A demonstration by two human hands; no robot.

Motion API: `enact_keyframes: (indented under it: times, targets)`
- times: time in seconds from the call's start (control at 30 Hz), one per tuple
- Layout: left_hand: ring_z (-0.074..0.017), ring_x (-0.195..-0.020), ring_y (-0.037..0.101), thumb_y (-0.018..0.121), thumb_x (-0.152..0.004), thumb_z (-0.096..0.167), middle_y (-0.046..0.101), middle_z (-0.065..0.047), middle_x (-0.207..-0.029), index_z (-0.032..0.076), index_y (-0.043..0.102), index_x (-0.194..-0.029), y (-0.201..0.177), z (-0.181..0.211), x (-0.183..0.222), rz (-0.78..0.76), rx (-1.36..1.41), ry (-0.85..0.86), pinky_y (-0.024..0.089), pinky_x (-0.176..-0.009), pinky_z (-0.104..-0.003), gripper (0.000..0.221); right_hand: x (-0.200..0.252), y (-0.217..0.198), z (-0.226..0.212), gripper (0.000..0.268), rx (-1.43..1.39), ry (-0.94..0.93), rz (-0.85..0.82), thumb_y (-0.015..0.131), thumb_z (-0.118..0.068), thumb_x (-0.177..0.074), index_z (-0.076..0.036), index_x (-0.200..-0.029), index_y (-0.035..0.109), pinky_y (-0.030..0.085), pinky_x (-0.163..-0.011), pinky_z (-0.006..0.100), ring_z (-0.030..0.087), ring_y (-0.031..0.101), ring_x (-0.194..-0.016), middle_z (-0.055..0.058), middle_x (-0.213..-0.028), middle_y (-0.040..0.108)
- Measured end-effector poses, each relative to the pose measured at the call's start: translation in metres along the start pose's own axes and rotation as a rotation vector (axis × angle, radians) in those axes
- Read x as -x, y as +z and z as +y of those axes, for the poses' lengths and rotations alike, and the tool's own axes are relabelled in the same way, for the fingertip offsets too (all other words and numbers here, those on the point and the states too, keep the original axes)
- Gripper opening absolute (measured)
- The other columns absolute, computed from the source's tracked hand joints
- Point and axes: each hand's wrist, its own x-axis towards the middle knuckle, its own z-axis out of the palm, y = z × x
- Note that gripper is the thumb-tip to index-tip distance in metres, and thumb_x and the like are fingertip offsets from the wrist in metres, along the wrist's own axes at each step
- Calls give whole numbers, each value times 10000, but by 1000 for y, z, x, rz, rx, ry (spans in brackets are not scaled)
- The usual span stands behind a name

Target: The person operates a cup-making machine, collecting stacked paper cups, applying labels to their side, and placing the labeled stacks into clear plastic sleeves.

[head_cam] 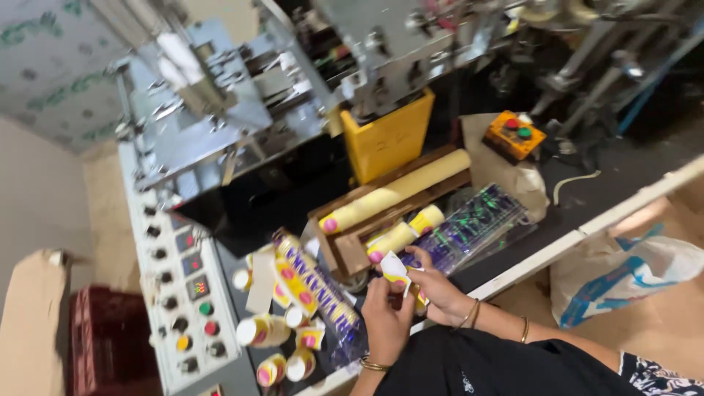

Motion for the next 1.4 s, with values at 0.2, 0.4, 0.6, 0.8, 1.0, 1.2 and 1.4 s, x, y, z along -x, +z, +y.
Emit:
enact_keyframes:
  times: [0.2, 0.4, 0.6, 0.8, 1.0, 1.2, 1.4]
  targets:
    - [-336, -852, 692, 751, -840, 56, 695, -153, -975, 42, 714, -1037, 28, 6, -17, -132, -62, 93, 550, -762, -399, 201, 32, -8, -37, 455, -417, -122, -170, 508, -379, -907, -75, -1233, 600, 618, -801, 365, 205, 732, -927, 130, -1090, 709]
    - [-387, -1075, 664, 723, -822, 35, 689, -182, -1214, 33, 672, -1260, 57, 50, -20, -505, -37, 445, 528, -939, -442, 441, -17, -125, -13, 193, -40, -497, 405, 661, -248, -1049, -62, -1005, 634, 448, -520, 207, 49, 499, -621, -34, -742, 526]
    - [-345, -997, 697, 723, -923, 98, 756, -127, -1078, 52, 714, -1145, 92, 53, -44, -575, 7, 276, 532, -883, -421, 227, 65, -201, -72, 461, -309, -447, 541, 569, -452, -1027, -170, -718, 375, 220, -329, 219, 63, 322, -443, -53, -566, 301]
    - [-294, -842, 703, 716, -919, 120, 759, -112, -962, 95, 760, -1044, 161, 75, -50, -857, -107, 127, 556, -782, -389, 135, 51, -402, -51, 548, 495, -272, 1068, 614, -449, -1105, -2, -811, 497, 325, -418, 410, 266, 464, -504, 130, -645, 466]
    - [-287, -863, 728, 717, -898, 86, 761, -110, -980, 109, 734, -1107, 282, 82, -50, -1098, -83, 104, 575, -796, -376, 210, 16, -695, -125, 241, 294, -367, 1299, 656, -300, -989, -88, -1103, 661, 490, -688, 405, 249, 620, -787, 116, -950, 670]
    - [-320, -954, 713, 733, -869, 87, 758, -117, -1023, 120, 731, -1137, 392, 60, -40, -1204, -109, 74, 561, -855, -401, 270, -32, -864, -129, 311, 663, 31, 1217, 658, -312, -946, -134, -1196, 613, 442, -834, 443, 272, 513, -1002, 103, -1135, 586]
    - [-345, -1025, 683, 763, -886, 160, 728, -133, -1057, 136, 713, -1187, 438, 11, -26, -1226, -228, -16, 527, -909, -432, 305, -116, -907, -63, 447, 1339, 225, 809, 663, -327, -894, -193, -1308, 562, 382, -1009, 486, 290, 384, -1261, 81, -1356, 489]
